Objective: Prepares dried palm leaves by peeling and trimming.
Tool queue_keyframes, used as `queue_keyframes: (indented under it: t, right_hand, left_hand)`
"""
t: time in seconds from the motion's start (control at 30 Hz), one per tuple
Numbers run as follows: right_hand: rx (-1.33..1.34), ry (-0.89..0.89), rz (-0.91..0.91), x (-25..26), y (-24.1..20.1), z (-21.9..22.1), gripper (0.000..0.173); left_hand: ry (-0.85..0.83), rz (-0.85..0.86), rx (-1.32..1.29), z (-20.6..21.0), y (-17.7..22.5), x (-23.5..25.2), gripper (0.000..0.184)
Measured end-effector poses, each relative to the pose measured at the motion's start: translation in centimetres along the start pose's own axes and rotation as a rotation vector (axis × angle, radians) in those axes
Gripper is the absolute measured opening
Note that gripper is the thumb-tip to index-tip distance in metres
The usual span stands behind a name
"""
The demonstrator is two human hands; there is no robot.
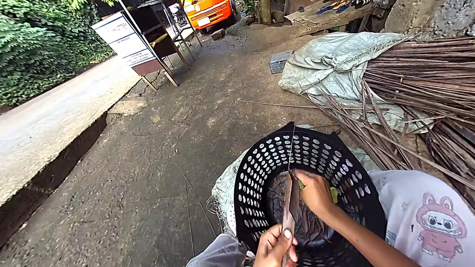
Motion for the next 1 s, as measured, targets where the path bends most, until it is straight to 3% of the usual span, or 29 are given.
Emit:
queue_keyframes:
  t: [0.1,0.2,0.3,0.43,0.5,0.53,0.73,0.87,1.0]
  right_hand:
    - [0.01,-0.044,0.131,0.8,1.1,-0.2,0.005]
    - [0.03,-0.101,0.331,2.5,3.3,-1.2,0.015]
    - [0.069,-0.166,0.178,1.6,2.1,-1.1,0.009]
    - [0.174,-0.491,-0.147,-1.9,-1.0,1.4,0.006]
    - [0.118,-0.744,-0.058,-2.8,-1.0,3.3,0.007]
    - [0.087,-0.783,-0.006,-2.8,-0.7,3.7,0.009]
    - [-0.03,-0.729,0.131,-1.4,0.3,4.6,0.012]
    - [-0.084,-0.651,0.167,-1.2,0.3,5.3,0.015]
    - [-0.112,-0.722,0.313,-1.2,1.3,5.9,0.022]
  left_hand:
    - [-0.006,-0.012,0.015,0.1,0.0,0.0,0.038]
    - [-0.001,-0.024,0.038,-0.6,-0.7,-0.2,0.039]
    - [0.015,-0.037,0.024,-1.2,-0.5,-0.1,0.04]
    - [-0.042,-0.028,-0.007,-0.5,-0.4,0.2,0.042]
    - [-0.055,-0.017,0.009,-0.2,-0.3,0.1,0.04]
    - [-0.051,-0.009,0.021,-0.2,-0.2,0.1,0.039]
    - [0.046,-0.011,0.073,-0.9,0.3,0.7,0.034]
    - [0.188,0.005,0.316,-2.0,0.9,0.8,0.024]
    - [0.272,-0.038,0.527,-2.4,1.0,0.8,0.015]
Point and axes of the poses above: each hand's wrist, its own x-axis towards the middle knuckle, its own z-axis out of the palm, y = z × x, the point moved 10 cm from there along x, towards the middle knuckle, and after that the axes turned 8 degrees about x, right-handed, at the moved point
